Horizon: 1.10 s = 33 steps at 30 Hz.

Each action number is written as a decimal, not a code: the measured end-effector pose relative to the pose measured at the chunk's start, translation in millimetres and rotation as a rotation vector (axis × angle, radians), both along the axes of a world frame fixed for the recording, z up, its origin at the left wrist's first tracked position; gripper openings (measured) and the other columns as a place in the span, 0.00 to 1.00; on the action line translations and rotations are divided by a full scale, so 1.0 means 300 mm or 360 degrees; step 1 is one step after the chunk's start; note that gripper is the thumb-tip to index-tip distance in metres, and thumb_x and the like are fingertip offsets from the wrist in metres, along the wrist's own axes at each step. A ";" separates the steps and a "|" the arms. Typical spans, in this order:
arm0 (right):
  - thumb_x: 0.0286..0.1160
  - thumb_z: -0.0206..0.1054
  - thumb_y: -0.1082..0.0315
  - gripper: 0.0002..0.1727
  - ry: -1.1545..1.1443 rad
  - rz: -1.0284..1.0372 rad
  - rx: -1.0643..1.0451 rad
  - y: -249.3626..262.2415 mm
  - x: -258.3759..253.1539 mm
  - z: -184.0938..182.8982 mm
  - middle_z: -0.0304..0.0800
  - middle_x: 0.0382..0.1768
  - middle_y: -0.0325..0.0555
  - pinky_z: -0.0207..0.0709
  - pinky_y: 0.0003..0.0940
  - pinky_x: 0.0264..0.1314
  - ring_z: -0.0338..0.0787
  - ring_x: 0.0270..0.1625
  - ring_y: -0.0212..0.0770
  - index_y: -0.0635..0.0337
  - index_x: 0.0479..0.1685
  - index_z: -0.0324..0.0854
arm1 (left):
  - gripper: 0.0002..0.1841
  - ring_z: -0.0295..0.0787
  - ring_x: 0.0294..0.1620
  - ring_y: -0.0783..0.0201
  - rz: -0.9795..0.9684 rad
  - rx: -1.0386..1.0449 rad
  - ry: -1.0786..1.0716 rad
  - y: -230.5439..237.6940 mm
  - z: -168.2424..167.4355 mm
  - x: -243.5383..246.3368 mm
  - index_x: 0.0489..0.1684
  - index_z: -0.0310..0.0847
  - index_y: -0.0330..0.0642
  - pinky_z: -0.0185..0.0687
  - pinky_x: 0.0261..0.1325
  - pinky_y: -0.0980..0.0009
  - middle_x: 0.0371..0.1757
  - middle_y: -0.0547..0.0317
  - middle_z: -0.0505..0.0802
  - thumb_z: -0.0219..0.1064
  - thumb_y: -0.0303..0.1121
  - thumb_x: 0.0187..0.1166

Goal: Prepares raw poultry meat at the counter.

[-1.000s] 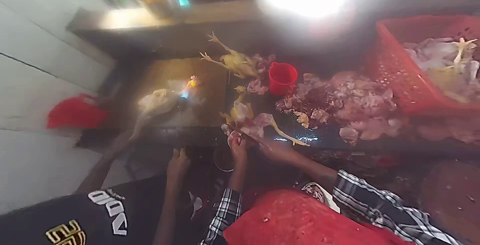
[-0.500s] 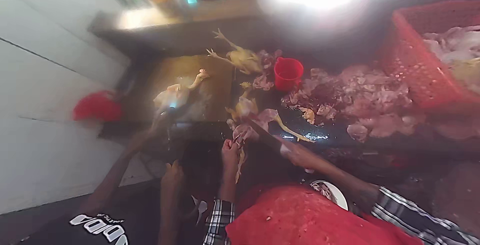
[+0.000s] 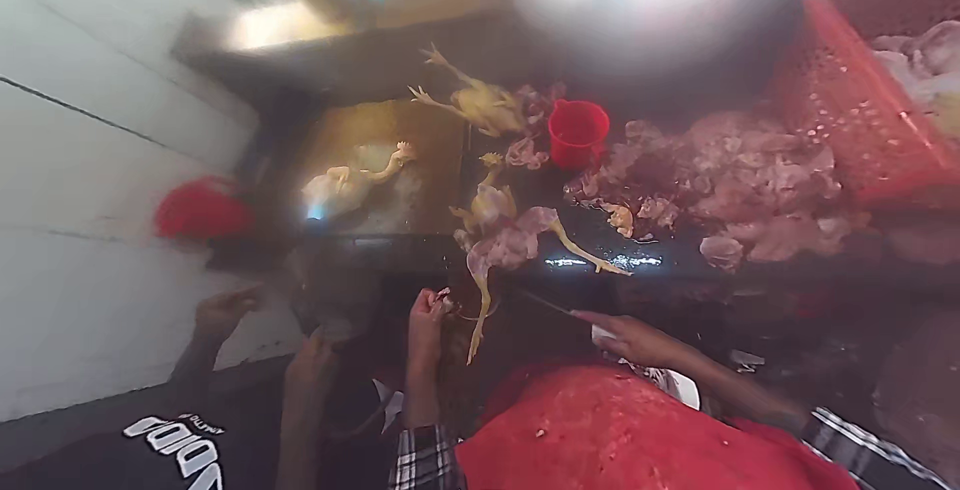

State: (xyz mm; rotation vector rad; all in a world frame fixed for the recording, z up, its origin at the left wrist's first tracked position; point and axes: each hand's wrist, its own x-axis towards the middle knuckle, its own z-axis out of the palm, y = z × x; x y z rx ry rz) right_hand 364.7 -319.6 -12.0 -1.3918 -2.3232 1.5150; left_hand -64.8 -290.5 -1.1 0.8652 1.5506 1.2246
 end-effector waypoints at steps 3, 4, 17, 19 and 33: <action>0.87 0.59 0.52 0.35 -0.0273 -0.0358 0.0269 0.050 0.073 0.054 0.81 0.78 0.45 0.77 0.64 0.74 0.86 0.73 0.53 0.20 0.94 0.52 | 0.25 0.86 0.67 0.55 -0.0043 -0.0247 0.0407 -0.019 -0.055 -0.134 0.77 0.70 0.36 0.86 0.68 0.54 0.71 0.45 0.86 0.65 0.36 0.83; 0.87 0.58 0.54 0.36 -0.0436 -0.0427 0.0359 0.092 0.085 0.070 0.81 0.77 0.49 0.81 0.65 0.68 0.88 0.69 0.56 0.20 0.94 0.51 | 0.31 0.81 0.75 0.54 -0.0022 -0.0356 0.0684 0.000 -0.088 -0.151 0.85 0.67 0.39 0.78 0.76 0.51 0.79 0.45 0.81 0.66 0.41 0.83; 0.84 0.58 0.60 0.22 -0.0360 -0.0690 0.0788 0.339 0.158 0.000 0.85 0.71 0.50 0.73 0.55 0.81 0.81 0.77 0.53 0.41 0.74 0.83 | 0.15 0.92 0.53 0.59 -0.0876 -0.0077 0.0479 0.439 0.059 0.400 0.62 0.86 0.43 0.88 0.59 0.55 0.56 0.54 0.94 0.62 0.35 0.84; 0.87 0.55 0.58 0.21 -0.0159 -0.0703 0.0700 0.324 0.092 -0.017 0.87 0.70 0.46 0.72 0.50 0.82 0.81 0.76 0.47 0.43 0.73 0.84 | 0.17 0.93 0.52 0.57 -0.0840 0.0107 0.0179 0.456 0.142 0.388 0.67 0.82 0.37 0.90 0.57 0.56 0.58 0.50 0.93 0.56 0.33 0.89; 0.88 0.57 0.62 0.32 0.0575 -0.0728 -0.0279 0.361 -0.498 -0.139 0.79 0.78 0.55 0.85 0.53 0.66 0.90 0.67 0.51 0.49 0.93 0.59 | 0.31 0.89 0.66 0.55 -0.1048 0.0110 0.1259 0.860 -0.072 0.211 0.79 0.75 0.56 0.83 0.71 0.44 0.65 0.52 0.92 0.73 0.48 0.72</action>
